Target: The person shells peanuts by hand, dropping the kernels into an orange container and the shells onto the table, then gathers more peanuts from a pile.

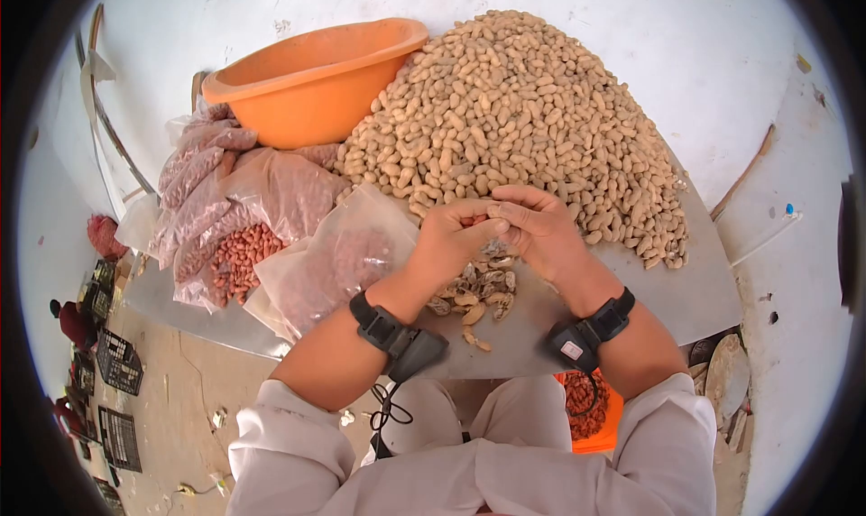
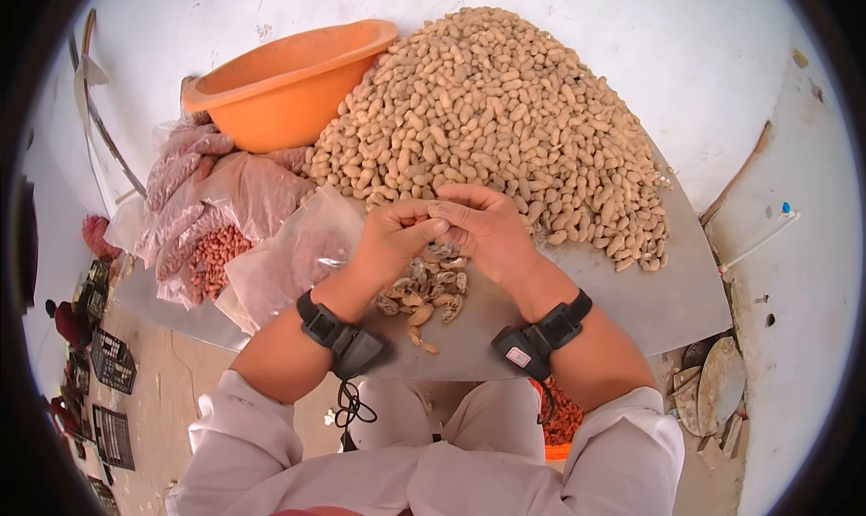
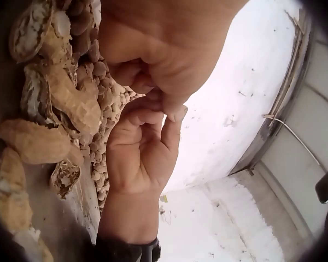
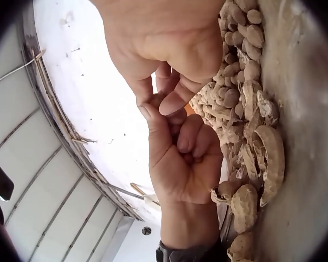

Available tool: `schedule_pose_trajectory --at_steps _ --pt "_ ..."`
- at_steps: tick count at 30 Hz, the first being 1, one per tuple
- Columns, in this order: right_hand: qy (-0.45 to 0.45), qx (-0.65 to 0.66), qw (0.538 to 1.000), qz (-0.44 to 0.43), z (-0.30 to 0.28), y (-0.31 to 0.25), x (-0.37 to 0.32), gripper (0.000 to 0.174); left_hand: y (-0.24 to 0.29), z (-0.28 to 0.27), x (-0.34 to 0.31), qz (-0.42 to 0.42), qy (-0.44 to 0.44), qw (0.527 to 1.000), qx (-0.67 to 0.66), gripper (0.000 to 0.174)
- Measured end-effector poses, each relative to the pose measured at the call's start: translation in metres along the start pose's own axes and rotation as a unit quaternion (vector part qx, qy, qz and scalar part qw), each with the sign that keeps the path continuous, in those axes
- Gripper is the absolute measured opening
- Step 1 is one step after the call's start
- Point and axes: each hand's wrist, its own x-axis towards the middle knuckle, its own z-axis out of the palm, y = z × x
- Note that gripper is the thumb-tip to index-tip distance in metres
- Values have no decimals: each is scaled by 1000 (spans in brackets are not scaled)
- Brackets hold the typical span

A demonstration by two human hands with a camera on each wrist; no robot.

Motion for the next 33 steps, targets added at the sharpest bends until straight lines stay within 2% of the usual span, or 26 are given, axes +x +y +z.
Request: schedule_pose_trajectory --at_steps 3,4,5,7,9,13,19,21,22,25,26,30,33 --pt "-12 -81 997 -12 0 2 0 26 -4 3 1 6 -24 999 40 17" --pt "3 -259 965 -43 2 -2 -2 34 0 5 -1 -1 -35 996 79 17" --pt "-16 -360 925 -121 3 -1 -2 35 1 7 -1 -8 -46 992 119 18" --pt "-50 -539 796 -271 4 1 -2 37 -9 13 -3 6 -46 993 112 15" --pt "-25 -552 791 -261 6 3 -2 34 -12 19 -5 48 -40 992 106 15" --pt "21 -562 782 -268 12 5 -3 31 -2 21 -7 16 -20 996 83 14" --pt "46 -557 786 -264 15 8 -1 29 -5 21 -6 7 12 996 84 15" --pt "19 -507 836 -211 9 8 3 29 -6 21 -4 21 21 994 105 15" --pt "7 -479 858 -184 8 8 5 30 -2 21 -4 -7 25 994 110 14" --pt "-4 -297 952 -77 13 3 -1 32 -10 19 -1 38 12 997 68 14" --pt "-28 -291 954 -66 8 2 -1 34 -10 18 -2 20 -1 997 72 14" --pt "9 -142 990 11 0 7 1 35 -15 16 2 39 -22 999 -21 17" --pt "-3 -102 995 5 -1 6 1 37 -8 11 -1 -63 -19 995 -80 16"
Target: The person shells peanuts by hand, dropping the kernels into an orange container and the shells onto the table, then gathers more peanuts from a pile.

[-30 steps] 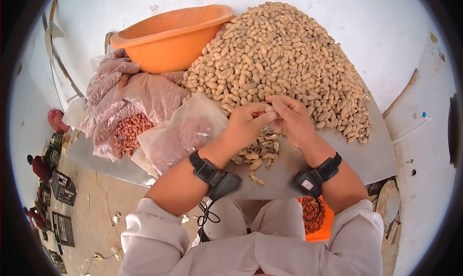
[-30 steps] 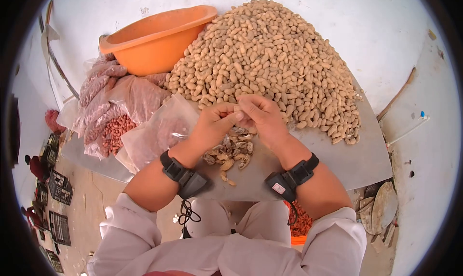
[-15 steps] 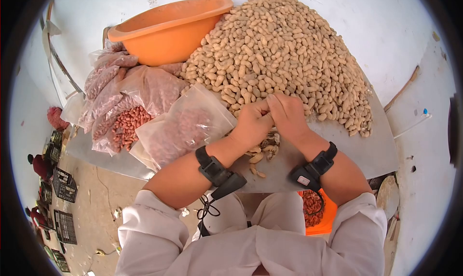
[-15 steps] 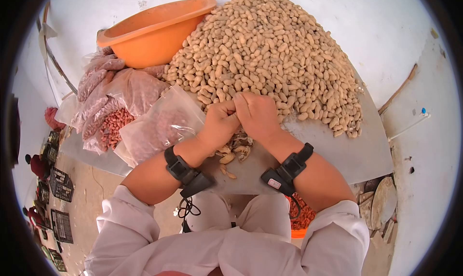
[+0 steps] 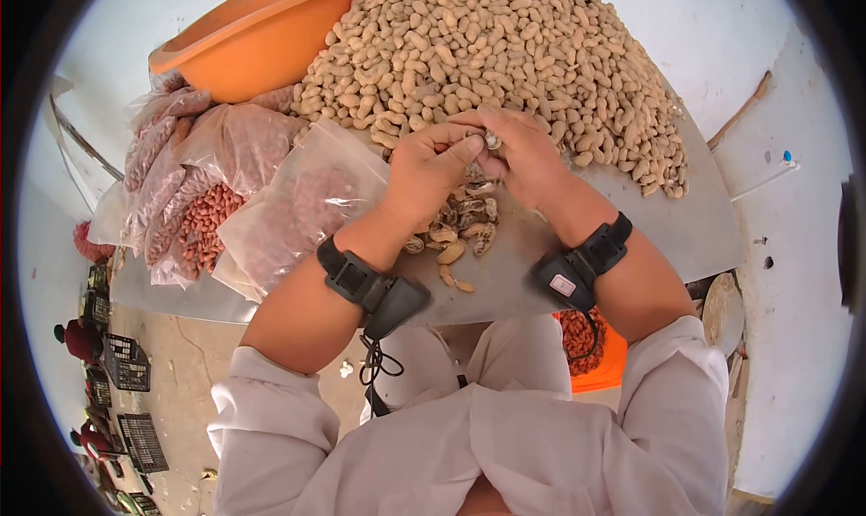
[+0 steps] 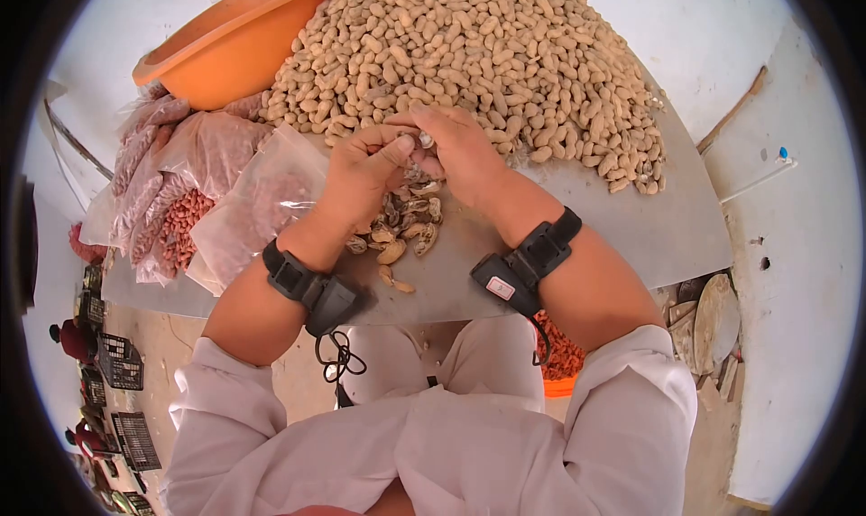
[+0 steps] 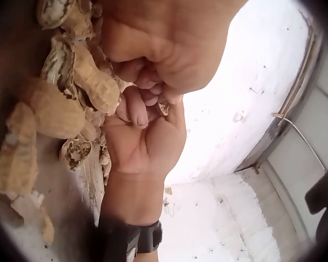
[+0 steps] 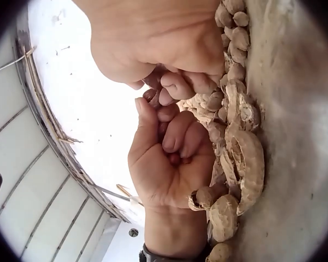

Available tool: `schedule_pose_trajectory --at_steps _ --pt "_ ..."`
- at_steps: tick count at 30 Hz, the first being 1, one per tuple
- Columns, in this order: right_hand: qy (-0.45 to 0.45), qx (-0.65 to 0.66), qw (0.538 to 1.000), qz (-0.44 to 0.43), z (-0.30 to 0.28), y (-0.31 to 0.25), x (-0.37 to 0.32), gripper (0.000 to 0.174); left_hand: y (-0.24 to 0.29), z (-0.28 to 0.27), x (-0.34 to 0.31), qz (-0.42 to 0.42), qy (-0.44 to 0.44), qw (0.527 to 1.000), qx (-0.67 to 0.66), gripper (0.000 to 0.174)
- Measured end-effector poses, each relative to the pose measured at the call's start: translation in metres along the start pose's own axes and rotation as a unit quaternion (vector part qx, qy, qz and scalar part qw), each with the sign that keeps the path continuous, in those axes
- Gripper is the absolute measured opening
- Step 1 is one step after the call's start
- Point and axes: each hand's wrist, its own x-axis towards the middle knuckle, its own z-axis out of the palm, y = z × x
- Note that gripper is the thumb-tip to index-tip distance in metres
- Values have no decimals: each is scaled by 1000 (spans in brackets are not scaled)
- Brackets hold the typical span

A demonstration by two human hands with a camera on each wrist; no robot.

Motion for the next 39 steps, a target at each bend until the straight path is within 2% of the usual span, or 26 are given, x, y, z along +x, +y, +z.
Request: schedule_pose_trajectory --at_steps 3,6,10,12,15,18,21,27,30,33,36,39 --pt "35 29 999 29 3 -3 0 35 -7 -4 4 -14 5 999 -30 18" --pt "26 11 999 22 -2 -5 1 30 -7 -4 4 -20 9 995 -94 20" --pt "8 -97 993 -60 -14 -3 6 24 -2 -4 4 -26 30 986 -160 21" --pt "7 -192 979 -74 -15 -9 4 24 -1 -7 4 -38 22 983 -178 22" --pt "-40 -313 934 -167 -13 -10 3 25 -2 -10 4 -53 20 980 -188 22" --pt "-35 -342 920 -188 -11 -6 4 26 -4 -9 5 -55 32 979 -196 20" --pt "-32 -418 875 -244 -9 -13 1 22 -6 -12 6 -53 5 982 -183 20" --pt "-32 -422 890 -172 -2 -25 -7 10 -2 -7 4 -54 7 986 -158 18" --pt "-33 -372 918 -133 0 -27 -9 10 -3 -7 4 -54 -2 986 -155 18" --pt "-7 -370 920 -126 -4 -21 -6 10 -2 -6 4 -54 -3 989 -141 21" --pt "10 -405 893 -198 -3 -20 -5 11 -4 -6 4 -44 0 994 -100 26" --pt "14 -385 894 -228 -4 -15 -2 12 -2 -7 3 -31 -8 997 -76 26"
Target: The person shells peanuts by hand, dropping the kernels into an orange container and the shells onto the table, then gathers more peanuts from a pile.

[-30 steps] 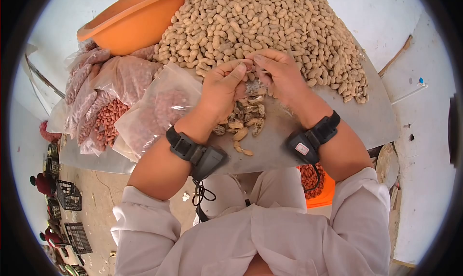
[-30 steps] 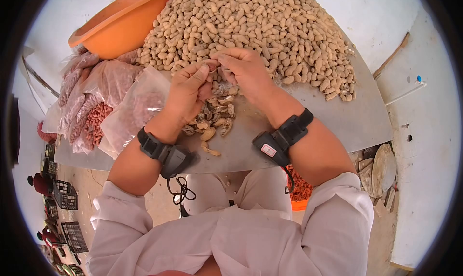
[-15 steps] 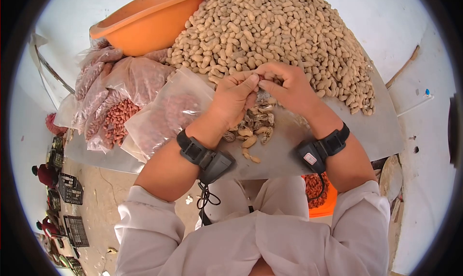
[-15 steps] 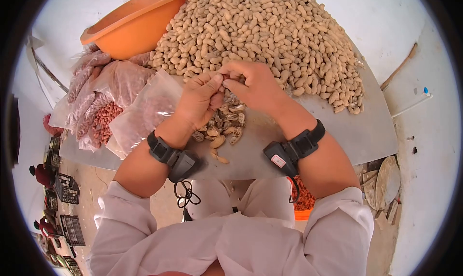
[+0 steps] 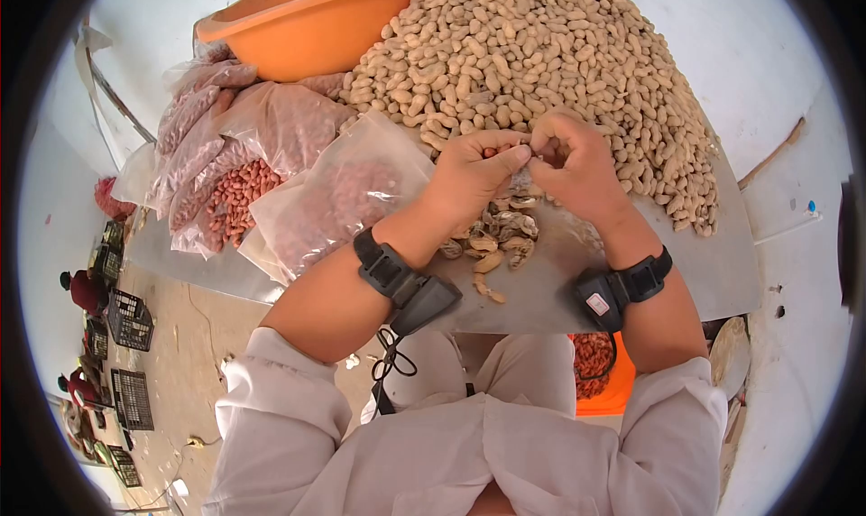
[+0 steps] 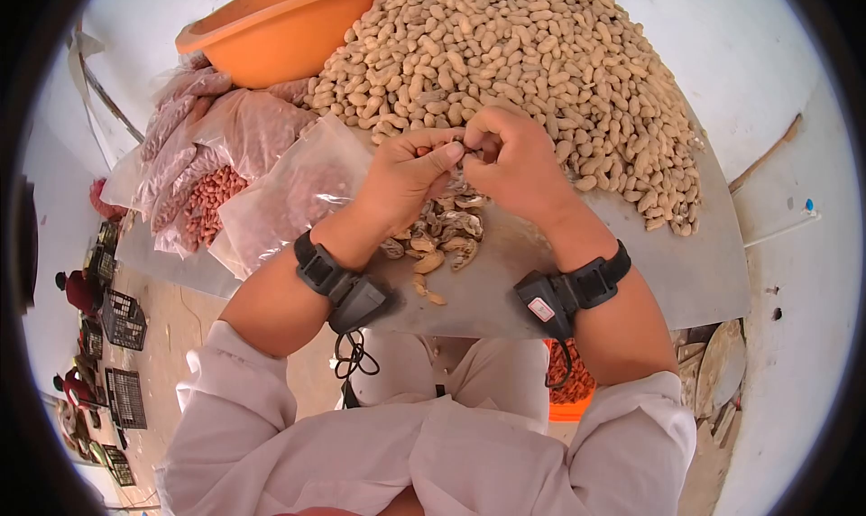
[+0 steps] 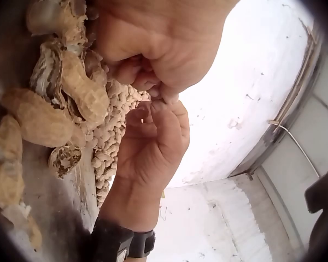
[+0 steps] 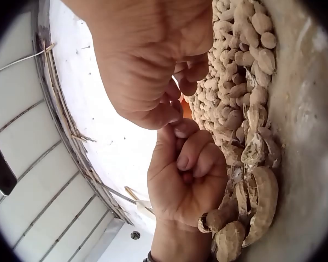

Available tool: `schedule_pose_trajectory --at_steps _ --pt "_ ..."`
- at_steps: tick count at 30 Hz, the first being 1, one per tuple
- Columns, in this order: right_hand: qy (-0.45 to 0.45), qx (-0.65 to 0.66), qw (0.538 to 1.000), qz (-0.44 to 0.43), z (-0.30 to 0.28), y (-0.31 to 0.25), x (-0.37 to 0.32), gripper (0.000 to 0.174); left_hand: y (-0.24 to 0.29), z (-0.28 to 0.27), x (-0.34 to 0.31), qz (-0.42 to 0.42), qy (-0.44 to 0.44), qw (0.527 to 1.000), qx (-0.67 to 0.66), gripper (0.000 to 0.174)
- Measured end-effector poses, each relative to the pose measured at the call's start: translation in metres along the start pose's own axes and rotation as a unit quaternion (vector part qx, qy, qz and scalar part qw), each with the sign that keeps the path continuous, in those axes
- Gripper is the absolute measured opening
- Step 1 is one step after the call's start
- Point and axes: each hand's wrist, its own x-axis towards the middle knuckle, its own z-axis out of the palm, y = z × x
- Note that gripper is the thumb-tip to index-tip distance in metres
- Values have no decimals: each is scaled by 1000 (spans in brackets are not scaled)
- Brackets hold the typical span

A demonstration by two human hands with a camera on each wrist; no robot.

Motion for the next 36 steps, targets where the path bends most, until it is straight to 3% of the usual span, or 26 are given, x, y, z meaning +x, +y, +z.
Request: schedule_pose_trajectory --at_steps 3,9,15,18,20,26,32,36 --pt "16 -8 998 -58 2 3 2 12 -1 0 1 5 14 1000 8 25" --pt "14 -18 1000 -12 5 -6 0 12 -2 -2 2 3 39 999 9 22" --pt "18 -37 998 -54 2 -2 0 11 1 0 1 0 46 998 -52 20" --pt "35 119 991 41 3 3 -2 8 1 1 2 -9 57 996 -74 20" --pt "37 184 981 46 -1 6 1 6 2 2 1 -6 67 995 -80 20" --pt "41 362 929 72 -7 21 4 8 -1 0 3 9 56 998 -10 21" --pt "23 317 947 41 -6 26 4 6 0 0 -1 -5 24 992 120 22" --pt "9 309 949 65 -7 21 4 6 0 -2 -2 7 1 985 170 26"
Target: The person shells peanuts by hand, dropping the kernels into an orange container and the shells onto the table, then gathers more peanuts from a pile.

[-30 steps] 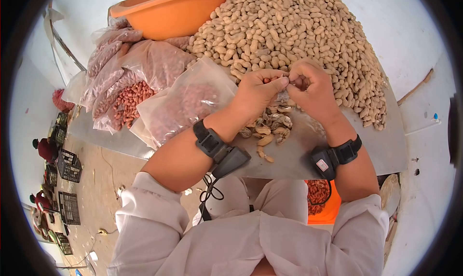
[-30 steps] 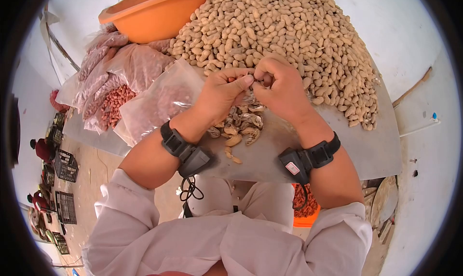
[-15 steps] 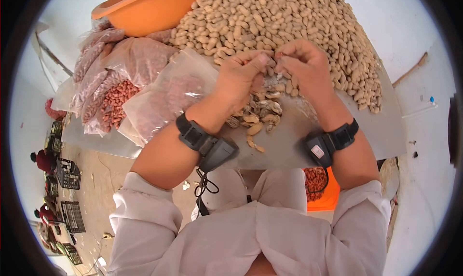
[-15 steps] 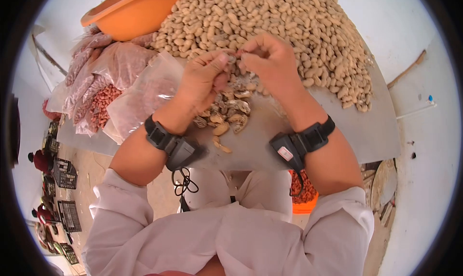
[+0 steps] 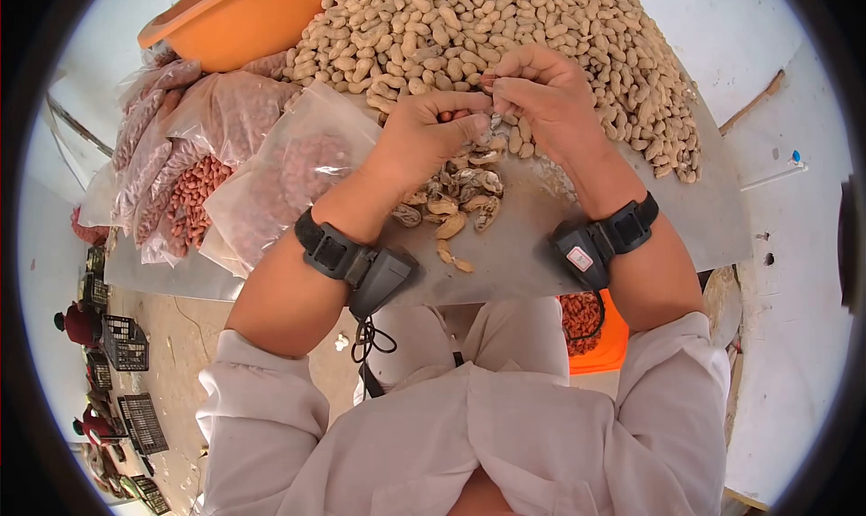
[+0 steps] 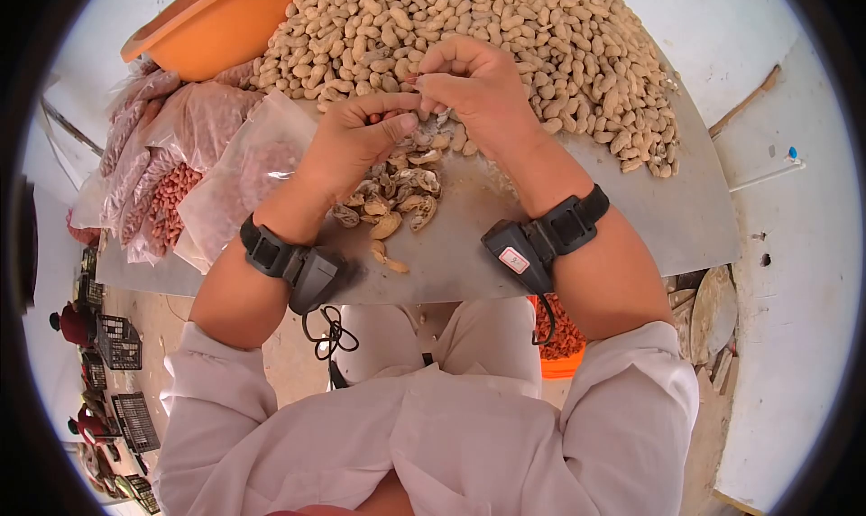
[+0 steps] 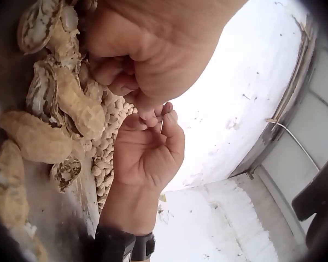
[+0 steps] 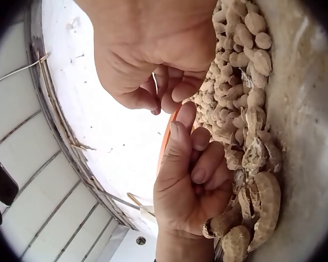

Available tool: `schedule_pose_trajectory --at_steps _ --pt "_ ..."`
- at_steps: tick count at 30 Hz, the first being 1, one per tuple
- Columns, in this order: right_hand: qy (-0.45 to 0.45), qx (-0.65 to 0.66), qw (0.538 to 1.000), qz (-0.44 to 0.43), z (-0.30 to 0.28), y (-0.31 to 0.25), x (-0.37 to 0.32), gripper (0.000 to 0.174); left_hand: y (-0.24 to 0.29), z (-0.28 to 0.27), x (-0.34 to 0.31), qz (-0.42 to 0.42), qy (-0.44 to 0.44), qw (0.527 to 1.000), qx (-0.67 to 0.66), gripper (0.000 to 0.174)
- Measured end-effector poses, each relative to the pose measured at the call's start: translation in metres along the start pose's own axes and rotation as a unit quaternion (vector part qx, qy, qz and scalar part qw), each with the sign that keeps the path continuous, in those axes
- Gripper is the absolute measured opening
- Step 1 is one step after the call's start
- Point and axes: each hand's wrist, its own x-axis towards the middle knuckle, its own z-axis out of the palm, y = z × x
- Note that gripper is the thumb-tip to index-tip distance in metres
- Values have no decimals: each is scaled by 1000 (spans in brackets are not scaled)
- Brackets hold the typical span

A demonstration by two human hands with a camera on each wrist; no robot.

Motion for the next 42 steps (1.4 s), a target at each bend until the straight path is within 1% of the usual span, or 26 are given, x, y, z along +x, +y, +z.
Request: schedule_pose_trajectory --at_steps 1,4,5,7,8,10,13,16,17,19,20,23,26,29,32,35,36,37,38,41,42 --pt "3 3 1000 5 1 -1 0 6 0 0 0 -5 -3 1000 1 26" --pt "8 -2 1000 12 3 -2 0 7 5 1 -1 -35 33 998 -36 28" --pt "9 -6 1000 13 3 -2 -1 7 5 0 -1 -29 29 997 -71 28" --pt "-9 -74 997 3 2 -1 -1 8 4 -2 0 -19 21 990 -141 29" --pt "-19 -107 994 -2 1 0 -2 9 2 -1 0 -11 18 988 -153 29" --pt "-21 -124 992 4 4 -1 -2 11 0 0 1 3 14 985 -174 31" --pt "-22 -142 990 5 14 -3 -4 14 -1 2 4 43 59 988 -135 26" --pt "-19 -157 987 -13 14 1 -5 16 5 2 2 92 77 975 -190 19" --pt "-16 -162 986 -21 13 3 -5 17 7 1 1 95 91 973 -192 19" --pt "-16 -220 974 -46 5 6 -1 17 11 -3 4 101 116 969 -194 20" --pt "-15 -249 967 -55 3 8 -2 18 14 -8 5 94 111 969 -197 19" --pt "-60 -286 956 -41 8 4 -6 15 23 -10 8 80 167 960 -209 21" --pt "-91 -313 943 -63 6 7 -6 18 38 -13 9 52 138 968 -201 20" --pt "-99 -298 947 -66 3 3 -6 21 55 -18 12 42 119 982 -141 20" --pt "-99 -288 951 -57 5 3 -6 19 72 -28 10 58 121 987 -93 21" --pt "-84 -198 971 108 14 -18 -8 28 81 -37 0 54 115 988 -91 21" --pt "-42 -38 991 125 21 -15 -7 32 83 -37 -2 63 114 987 -90 22" --pt "-2 121 983 138 31 -8 -5 36 83 -31 -3 74 112 987 -89 23" --pt "37 278 948 152 41 -2 -5 40 83 -24 -4 84 112 986 -89 23" --pt "16 407 895 182 81 -22 -15 48 92 17 -5 82 188 978 36 23" --pt "49 436 886 153 89 -26 -14 42 86 22 -2 167 182 958 144 22"
